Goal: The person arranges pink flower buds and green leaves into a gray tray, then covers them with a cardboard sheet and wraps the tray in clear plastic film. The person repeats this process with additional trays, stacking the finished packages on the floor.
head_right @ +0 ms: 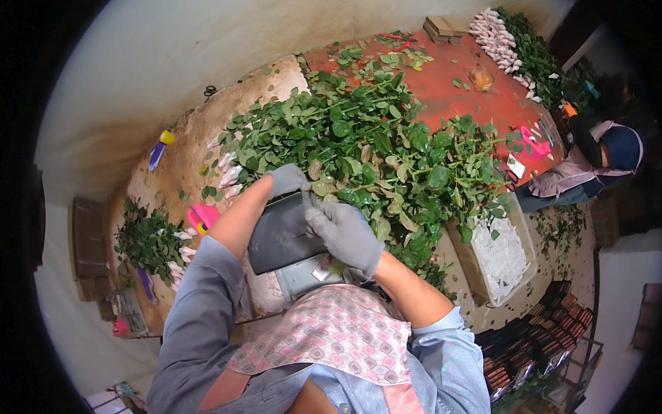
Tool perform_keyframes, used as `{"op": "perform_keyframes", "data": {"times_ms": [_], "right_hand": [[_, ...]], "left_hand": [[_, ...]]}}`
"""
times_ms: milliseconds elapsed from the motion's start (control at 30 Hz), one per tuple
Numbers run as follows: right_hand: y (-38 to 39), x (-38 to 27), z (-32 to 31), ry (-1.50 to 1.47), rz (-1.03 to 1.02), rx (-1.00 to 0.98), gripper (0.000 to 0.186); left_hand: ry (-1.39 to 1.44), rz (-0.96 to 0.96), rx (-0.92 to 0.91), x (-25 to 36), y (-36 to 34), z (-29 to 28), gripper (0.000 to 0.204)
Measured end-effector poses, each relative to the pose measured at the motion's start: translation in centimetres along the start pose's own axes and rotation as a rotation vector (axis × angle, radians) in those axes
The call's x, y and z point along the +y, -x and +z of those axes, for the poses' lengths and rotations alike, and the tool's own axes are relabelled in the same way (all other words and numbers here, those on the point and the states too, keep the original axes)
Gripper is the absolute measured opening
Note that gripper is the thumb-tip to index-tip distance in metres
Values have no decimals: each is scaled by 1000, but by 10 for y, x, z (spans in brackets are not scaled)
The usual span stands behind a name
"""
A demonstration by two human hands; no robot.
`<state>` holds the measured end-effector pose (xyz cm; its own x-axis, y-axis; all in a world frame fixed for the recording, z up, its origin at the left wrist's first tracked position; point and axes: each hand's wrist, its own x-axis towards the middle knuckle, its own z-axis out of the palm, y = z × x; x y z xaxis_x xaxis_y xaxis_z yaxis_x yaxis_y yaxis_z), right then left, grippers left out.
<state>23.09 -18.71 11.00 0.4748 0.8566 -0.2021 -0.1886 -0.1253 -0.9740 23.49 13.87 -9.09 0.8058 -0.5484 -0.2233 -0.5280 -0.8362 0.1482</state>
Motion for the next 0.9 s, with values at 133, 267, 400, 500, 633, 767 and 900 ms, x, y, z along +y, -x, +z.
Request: {"op": "perform_keyframes", "data": {"times_ms": [133,267,400,500,633,767,900], "right_hand": [[1,14,-26,-190,116,82,36],[14,31,-27,-108,40,83,38],[42,40,-12,209,177,83,40],[58,67,-2,217,157,97,41],[69,105,3,197,213,84,40],[74,111,9,226,200,112,41],[74,138,12,68,187,133,42]], "left_hand": [[-79,83,-58,7,-32,-8,18],[-110,10,-231,14,-42,-7,18],[460,-425,-254,8,-38,17,26],[594,-723,-201,14,-42,10,39],[406,-900,71,61,-36,-71,50],[387,-889,462,107,12,-104,34],[473,-572,420,192,48,-131,74]]}}
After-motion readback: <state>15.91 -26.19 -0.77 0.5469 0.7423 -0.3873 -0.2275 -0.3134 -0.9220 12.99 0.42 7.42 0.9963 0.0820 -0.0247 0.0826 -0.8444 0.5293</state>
